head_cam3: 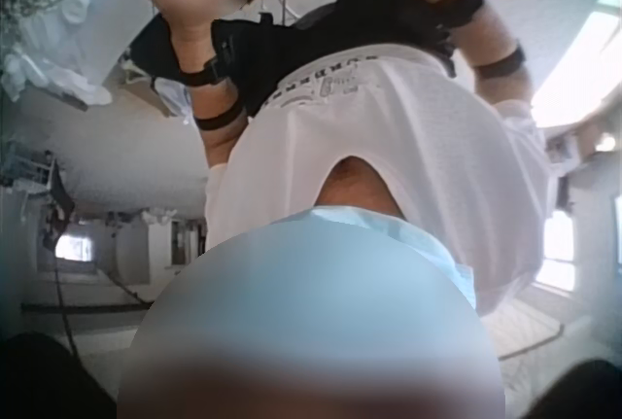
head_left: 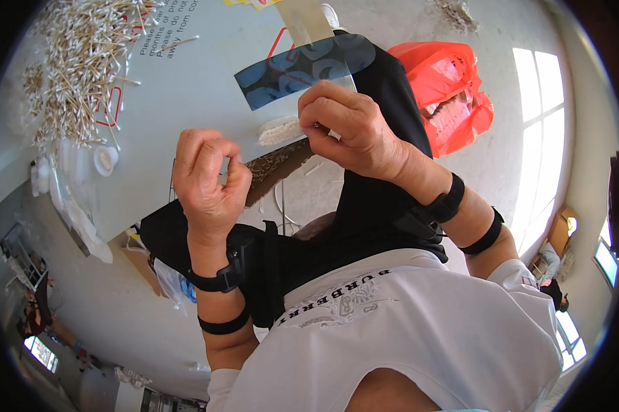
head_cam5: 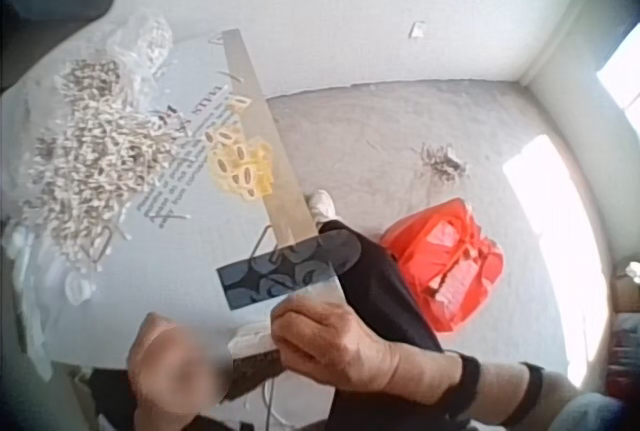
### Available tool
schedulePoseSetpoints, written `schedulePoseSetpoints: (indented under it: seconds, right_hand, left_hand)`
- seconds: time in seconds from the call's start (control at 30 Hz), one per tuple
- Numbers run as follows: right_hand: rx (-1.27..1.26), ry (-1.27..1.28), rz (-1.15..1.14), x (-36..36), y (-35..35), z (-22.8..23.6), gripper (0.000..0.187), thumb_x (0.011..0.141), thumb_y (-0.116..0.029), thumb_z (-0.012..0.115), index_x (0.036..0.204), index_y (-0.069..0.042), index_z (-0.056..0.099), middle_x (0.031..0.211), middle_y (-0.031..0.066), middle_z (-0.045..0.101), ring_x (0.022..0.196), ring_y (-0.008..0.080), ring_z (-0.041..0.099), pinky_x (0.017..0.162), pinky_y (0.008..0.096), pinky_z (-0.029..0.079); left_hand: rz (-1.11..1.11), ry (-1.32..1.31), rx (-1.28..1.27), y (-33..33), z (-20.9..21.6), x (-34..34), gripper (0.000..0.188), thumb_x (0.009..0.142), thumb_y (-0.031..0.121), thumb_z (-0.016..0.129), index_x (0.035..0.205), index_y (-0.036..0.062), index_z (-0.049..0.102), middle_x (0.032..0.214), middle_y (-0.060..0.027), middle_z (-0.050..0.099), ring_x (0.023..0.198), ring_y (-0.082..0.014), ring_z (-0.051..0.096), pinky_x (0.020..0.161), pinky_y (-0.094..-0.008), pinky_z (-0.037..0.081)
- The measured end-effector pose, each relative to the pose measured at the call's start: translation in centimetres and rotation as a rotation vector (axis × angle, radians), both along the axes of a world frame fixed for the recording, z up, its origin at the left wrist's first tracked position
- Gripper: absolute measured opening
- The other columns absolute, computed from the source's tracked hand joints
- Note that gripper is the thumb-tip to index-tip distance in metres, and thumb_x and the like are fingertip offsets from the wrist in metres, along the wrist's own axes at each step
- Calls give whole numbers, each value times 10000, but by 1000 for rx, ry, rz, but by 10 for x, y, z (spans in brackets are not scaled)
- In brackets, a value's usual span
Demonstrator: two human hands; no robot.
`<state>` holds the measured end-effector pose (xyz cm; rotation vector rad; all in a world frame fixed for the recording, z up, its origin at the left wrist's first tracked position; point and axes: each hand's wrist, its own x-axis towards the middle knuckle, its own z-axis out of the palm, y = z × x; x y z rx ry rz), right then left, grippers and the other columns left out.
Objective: The recorder is seen counting and packaging cotton swabs into small plastic containers and then putting them into a larger plastic bag.
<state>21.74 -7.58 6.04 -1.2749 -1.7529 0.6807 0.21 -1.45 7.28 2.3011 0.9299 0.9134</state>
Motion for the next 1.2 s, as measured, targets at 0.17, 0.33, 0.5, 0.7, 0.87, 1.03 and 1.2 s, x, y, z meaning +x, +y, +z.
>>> schedulePoseSetpoints:
  seconds: [0.17, 0.33, 0.5, 0.7, 0.87, 1.03, 1.2]
  right_hand:
    - [6, 31, 6, -5, 0, -1, 134, 772, 35, 663, 846, -4, 559, 896, 109, 564, 748, 318, 616, 636, 366, 514]
    - [-52, 112, 21, 0, -2, -3, 169, 770, 79, 656, 889, -27, 601, 920, 91, 574, 716, 220, 591, 617, 291, 488]
    - [-2, 82, 19, 0, 1, -4, 165, 766, 78, 658, 881, -26, 599, 918, 88, 573, 719, 225, 594, 615, 296, 487]
    - [82, -50, 13, 8, -3, -6, 177, 750, 82, 632, 883, -21, 575, 924, 88, 571, 693, 190, 572, 592, 288, 471]
    - [-352, 208, -31, 8, -1, 12, 273, 743, 85, 612, 993, -20, 645, 957, 50, 574, 681, 105, 513, 577, 238, 436]
    - [-249, 253, 24, 0, -4, -2, 212, 786, 59, 672, 976, -35, 688, 992, 58, 594, 747, 126, 575, 619, 247, 464]
    - [-50, 136, 54, 1, 0, -3, 133, 801, 49, 698, 909, -22, 669, 946, 82, 592, 767, 187, 603, 648, 272, 485]
  left_hand:
    - [-52, -11, -126, -5, 6, 19, 258, 618, -83, 732, 826, 13, 613, 842, -85, 539, 788, -271, 560, 643, -350, 476]
    - [-46, 6, -139, -6, -3, 23, 234, 632, -84, 749, 779, 18, 599, 812, -67, 538, 763, -251, 564, 627, -351, 479]
    - [-55, -5, -120, -5, -4, 25, 248, 617, -83, 759, 767, 22, 591, 796, -63, 537, 745, -249, 555, 609, -350, 470]
    - [-73, -13, -86, -5, -7, 24, 255, 607, -81, 764, 757, 20, 583, 780, -64, 534, 731, -252, 543, 597, -353, 459]
    - [-68, -27, -109, -9, -8, 23, 257, 606, -81, 764, 752, 14, 576, 771, -65, 530, 720, -254, 538, 595, -355, 456]
    - [-68, -22, -97, -9, -7, 24, 258, 603, -79, 767, 748, 17, 577, 770, -65, 531, 716, -252, 539, 589, -355, 454]
    - [-61, -33, -49, -7, -9, 24, 254, 603, -83, 764, 754, 20, 587, 778, -66, 538, 715, -251, 543, 588, -348, 457]
